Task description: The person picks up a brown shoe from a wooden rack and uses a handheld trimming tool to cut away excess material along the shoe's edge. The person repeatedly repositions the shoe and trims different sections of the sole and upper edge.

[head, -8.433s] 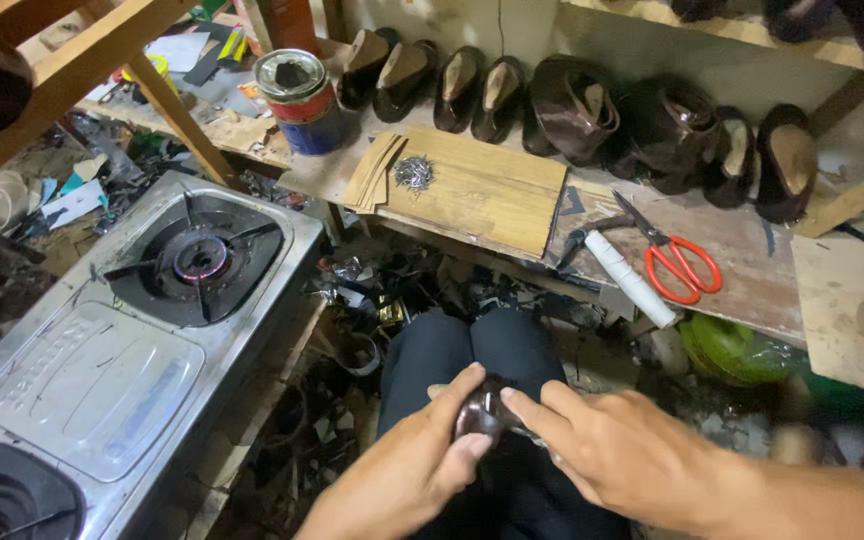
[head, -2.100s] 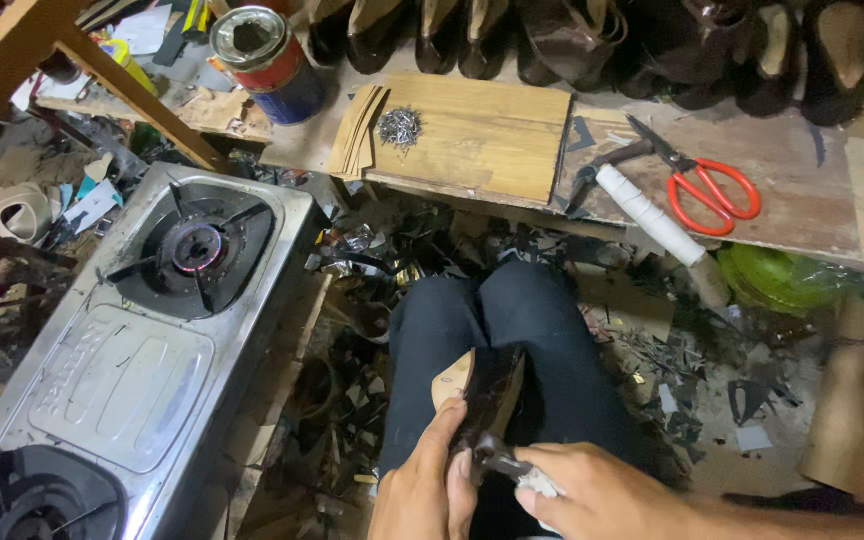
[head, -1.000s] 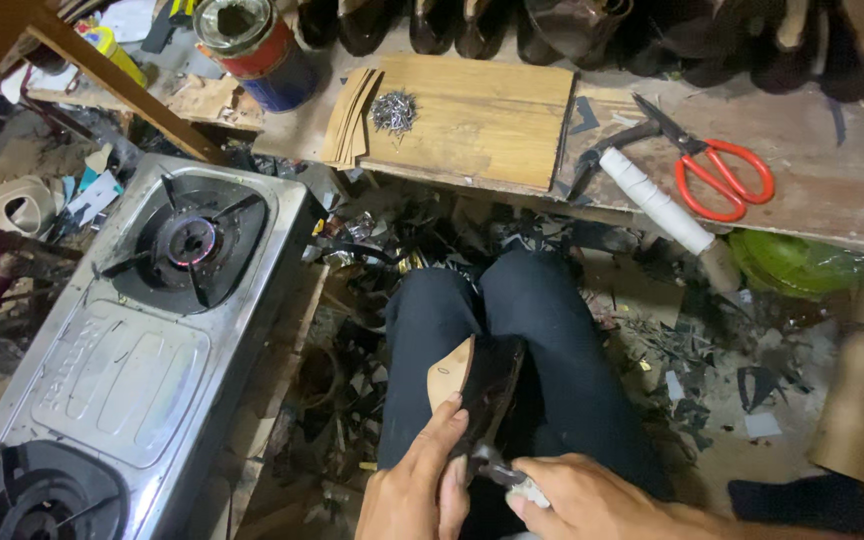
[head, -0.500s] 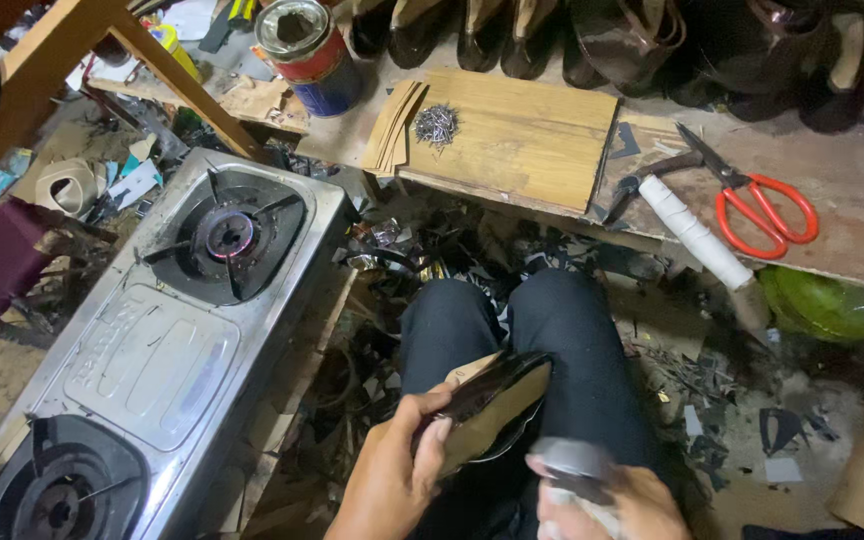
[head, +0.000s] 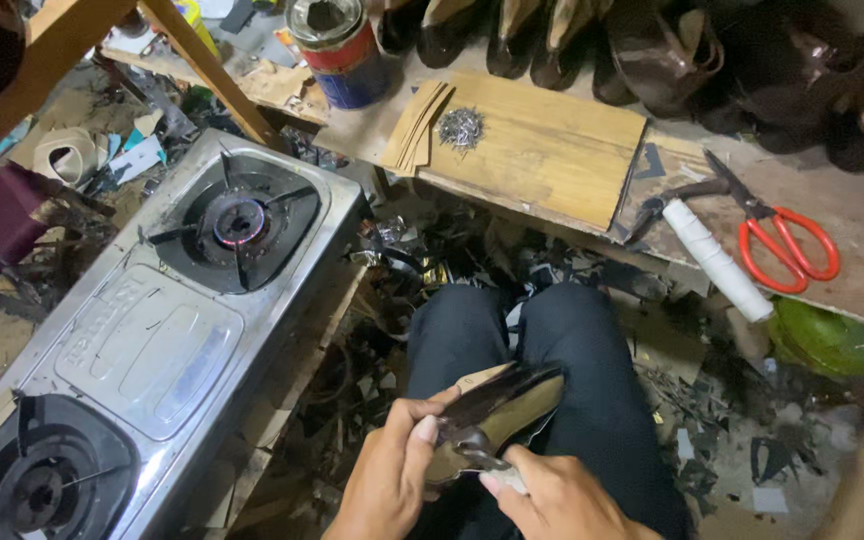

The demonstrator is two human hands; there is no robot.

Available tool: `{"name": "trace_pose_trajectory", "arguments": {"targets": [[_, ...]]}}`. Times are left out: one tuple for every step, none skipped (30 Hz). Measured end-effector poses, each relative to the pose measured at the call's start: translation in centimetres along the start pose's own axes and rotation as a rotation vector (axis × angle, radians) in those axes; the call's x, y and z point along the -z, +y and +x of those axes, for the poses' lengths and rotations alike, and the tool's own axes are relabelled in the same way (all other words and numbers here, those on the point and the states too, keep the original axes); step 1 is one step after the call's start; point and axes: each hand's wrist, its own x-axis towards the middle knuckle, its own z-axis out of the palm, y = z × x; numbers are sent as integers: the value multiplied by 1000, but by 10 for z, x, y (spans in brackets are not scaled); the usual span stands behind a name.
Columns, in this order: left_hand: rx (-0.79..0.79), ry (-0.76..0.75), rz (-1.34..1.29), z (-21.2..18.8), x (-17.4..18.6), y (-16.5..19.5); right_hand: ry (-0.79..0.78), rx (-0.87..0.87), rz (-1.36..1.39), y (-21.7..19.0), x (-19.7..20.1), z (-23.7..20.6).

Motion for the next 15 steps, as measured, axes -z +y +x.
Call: {"name": "trace_pose_trajectory", "arguments": {"targets": [[-48, -5, 1, 0, 0, -1, 33, 30, 61, -1, -1, 1], [-93, -5, 2, 0, 1, 0, 57, 133, 172, -3, -2, 3], [-118, -11, -4, -1, 2, -1, 74, 365, 377, -2, -1, 2], [-95, -13, -14, -1, 2, 0, 61, 492, 510, -1, 0, 1], [-93, -13, -11, -2, 3, 0, 44, 611, 617, 2, 0, -1], [-92, -18, -6, -1, 4, 0, 42, 589, 583, 6, 0, -2], [44, -41, -29, -1, 5, 0, 51, 351, 337, 11, -2, -2], [176, -58, -52, -2, 5, 0, 19, 122, 97, 18, -4, -3], [316, -73, -73, -2, 6, 1, -32, -64, -72, 24, -7, -3], [144, -47, -10, -3, 7, 2, -53, -130, -84, 31, -10, -6], [-31, -20, 52, -3, 6, 3, -108, -206, -92, 37, -14, -8], [-187, -2, 107, -8, 4, 6, -181, -276, -60, 43, -16, -14], [-168, 11, 155, -14, -1, 10, -201, -165, 1, 48, -16, -22], [-171, 30, 212, -17, -5, 13, -209, -38, 54, 52, -15, -25], [-171, 44, 270, -20, -9, 16, -217, 88, 111, 54, -12, -30]]}}
